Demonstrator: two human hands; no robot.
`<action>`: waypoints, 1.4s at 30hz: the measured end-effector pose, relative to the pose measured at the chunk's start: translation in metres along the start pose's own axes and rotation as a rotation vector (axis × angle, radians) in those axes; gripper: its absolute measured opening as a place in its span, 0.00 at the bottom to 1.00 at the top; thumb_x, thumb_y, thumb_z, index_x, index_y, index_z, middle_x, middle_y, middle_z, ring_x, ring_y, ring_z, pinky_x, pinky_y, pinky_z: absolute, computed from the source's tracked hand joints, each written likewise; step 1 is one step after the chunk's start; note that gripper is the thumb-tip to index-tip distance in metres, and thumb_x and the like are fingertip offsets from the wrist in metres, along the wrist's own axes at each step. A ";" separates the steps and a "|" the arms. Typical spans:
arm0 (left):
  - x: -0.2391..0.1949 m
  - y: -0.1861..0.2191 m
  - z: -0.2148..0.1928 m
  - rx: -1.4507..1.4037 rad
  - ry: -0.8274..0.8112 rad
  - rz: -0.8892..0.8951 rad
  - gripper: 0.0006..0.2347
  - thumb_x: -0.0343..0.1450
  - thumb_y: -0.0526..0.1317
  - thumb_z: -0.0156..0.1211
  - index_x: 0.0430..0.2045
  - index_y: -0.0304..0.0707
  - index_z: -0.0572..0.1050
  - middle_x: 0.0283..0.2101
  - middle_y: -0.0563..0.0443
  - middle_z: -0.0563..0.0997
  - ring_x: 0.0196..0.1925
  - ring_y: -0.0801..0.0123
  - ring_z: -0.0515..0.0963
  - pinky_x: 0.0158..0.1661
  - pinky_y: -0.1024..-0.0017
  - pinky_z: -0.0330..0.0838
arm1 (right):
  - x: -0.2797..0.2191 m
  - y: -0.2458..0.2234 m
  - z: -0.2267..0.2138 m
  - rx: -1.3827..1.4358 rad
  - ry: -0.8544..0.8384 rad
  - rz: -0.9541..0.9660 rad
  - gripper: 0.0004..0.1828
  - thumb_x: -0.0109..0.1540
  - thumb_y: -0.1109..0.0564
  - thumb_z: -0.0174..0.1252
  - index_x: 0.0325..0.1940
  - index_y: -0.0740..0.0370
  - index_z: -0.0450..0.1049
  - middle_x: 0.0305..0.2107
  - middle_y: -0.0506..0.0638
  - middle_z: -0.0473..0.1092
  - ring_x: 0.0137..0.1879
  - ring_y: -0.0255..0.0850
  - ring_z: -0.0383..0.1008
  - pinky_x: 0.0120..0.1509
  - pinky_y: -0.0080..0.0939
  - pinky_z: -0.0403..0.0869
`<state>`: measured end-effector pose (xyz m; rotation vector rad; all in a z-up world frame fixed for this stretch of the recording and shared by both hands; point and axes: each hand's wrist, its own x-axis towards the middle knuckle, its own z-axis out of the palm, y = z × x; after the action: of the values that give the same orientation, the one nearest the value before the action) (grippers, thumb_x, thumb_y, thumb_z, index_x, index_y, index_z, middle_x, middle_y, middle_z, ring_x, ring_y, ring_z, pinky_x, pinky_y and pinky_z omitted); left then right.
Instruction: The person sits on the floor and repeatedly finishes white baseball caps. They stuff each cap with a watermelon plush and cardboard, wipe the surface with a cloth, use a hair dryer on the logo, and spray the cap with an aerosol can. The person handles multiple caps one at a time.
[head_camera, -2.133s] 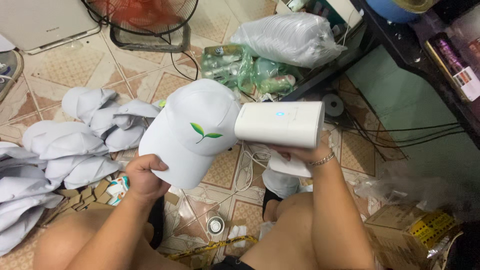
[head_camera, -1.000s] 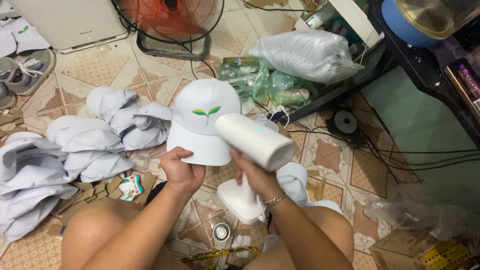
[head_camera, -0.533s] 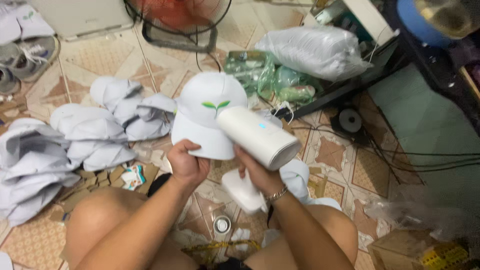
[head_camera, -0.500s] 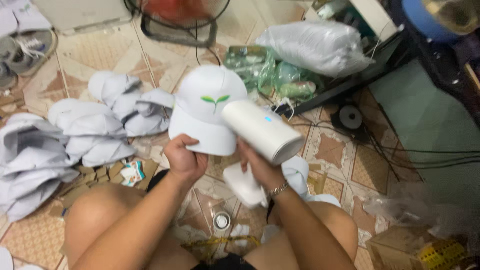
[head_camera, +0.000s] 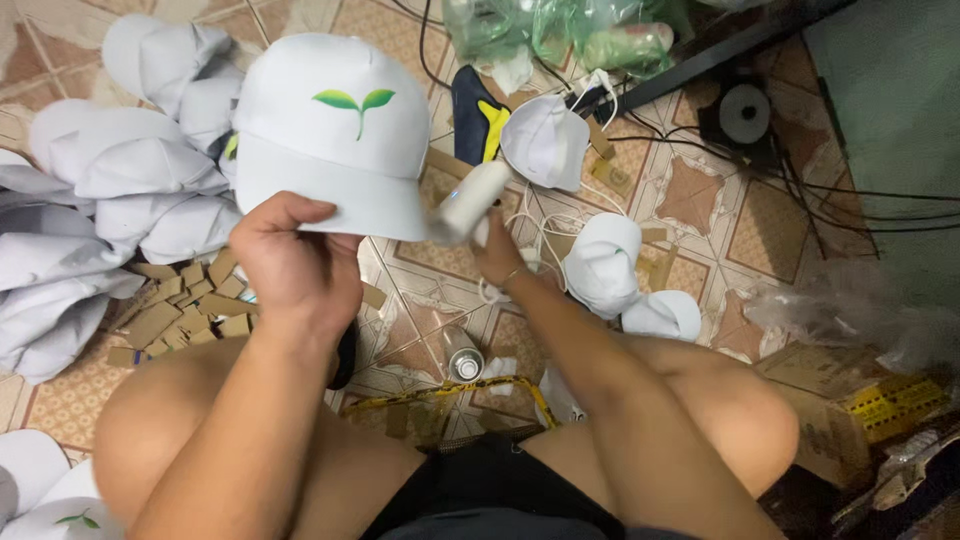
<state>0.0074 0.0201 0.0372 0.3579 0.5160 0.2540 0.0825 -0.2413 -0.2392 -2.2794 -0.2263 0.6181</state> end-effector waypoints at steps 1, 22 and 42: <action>-0.002 0.002 0.001 0.008 0.018 0.007 0.17 0.64 0.27 0.52 0.48 0.27 0.72 0.46 0.45 0.79 0.46 0.60 0.80 0.48 0.64 0.77 | 0.005 0.011 0.017 -0.097 -0.034 0.059 0.40 0.59 0.61 0.59 0.73 0.60 0.50 0.57 0.65 0.66 0.62 0.61 0.70 0.63 0.56 0.70; -0.012 -0.001 0.017 0.066 -0.024 -0.028 0.18 0.70 0.30 0.55 0.56 0.28 0.69 0.52 0.41 0.79 0.51 0.57 0.83 0.50 0.57 0.84 | -0.085 0.027 -0.008 -0.264 -0.562 -0.638 0.52 0.35 0.63 0.74 0.63 0.59 0.65 0.58 0.60 0.64 0.66 0.56 0.63 0.70 0.56 0.64; -0.101 -0.012 -0.002 0.337 -0.322 0.072 0.25 0.59 0.22 0.54 0.53 0.25 0.71 0.51 0.39 0.79 0.53 0.52 0.80 0.55 0.61 0.74 | -0.272 -0.197 -0.167 1.119 -0.321 -0.702 0.36 0.67 0.37 0.62 0.68 0.60 0.61 0.49 0.64 0.73 0.54 0.50 0.76 0.58 0.51 0.78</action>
<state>-0.0767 -0.0232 0.0750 0.7330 0.2256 0.1736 -0.0665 -0.2990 0.1003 -0.9252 -0.6147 0.5197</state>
